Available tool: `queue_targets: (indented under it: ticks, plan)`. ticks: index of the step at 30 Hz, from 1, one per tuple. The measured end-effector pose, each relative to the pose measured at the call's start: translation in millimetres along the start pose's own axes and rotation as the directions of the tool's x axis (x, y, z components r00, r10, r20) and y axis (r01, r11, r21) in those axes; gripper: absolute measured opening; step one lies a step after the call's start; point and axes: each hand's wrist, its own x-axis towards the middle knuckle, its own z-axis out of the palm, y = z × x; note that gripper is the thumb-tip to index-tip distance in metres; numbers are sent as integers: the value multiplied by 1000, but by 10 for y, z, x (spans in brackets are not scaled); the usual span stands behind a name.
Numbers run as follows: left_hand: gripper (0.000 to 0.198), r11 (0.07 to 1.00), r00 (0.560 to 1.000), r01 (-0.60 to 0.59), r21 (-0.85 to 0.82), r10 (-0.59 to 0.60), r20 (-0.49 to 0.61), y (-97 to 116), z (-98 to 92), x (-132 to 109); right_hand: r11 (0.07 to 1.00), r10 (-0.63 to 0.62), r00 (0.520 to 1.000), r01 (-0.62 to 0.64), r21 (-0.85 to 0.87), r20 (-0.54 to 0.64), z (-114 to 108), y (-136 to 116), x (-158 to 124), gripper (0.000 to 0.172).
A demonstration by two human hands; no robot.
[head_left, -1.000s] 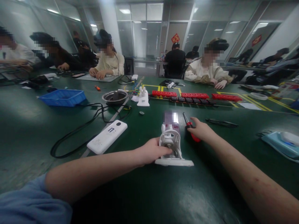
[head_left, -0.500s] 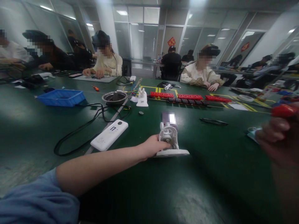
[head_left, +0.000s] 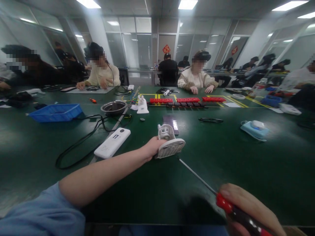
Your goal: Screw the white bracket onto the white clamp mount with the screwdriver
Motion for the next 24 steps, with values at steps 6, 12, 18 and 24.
queue_targets:
  ticks: [6,12,18,24]
  plan:
    - [43,993,999,-27,112,32,-43,-117,-35,40,998,-19,997,23,54,-74,369,-179,52,29]
    - [35,969,990,-65,239,92,-103,-124,6,24,999,2,997,1,43,-74,496,-213,81,29]
    - [33,968,991,-61,243,87,-100,-89,31,6,1000,13,999,-13,20,-43,538,-213,91,29]
    - [30,961,986,-62,271,100,-131,-65,59,-10,999,27,998,-26,19,-48,570,-204,108,30]
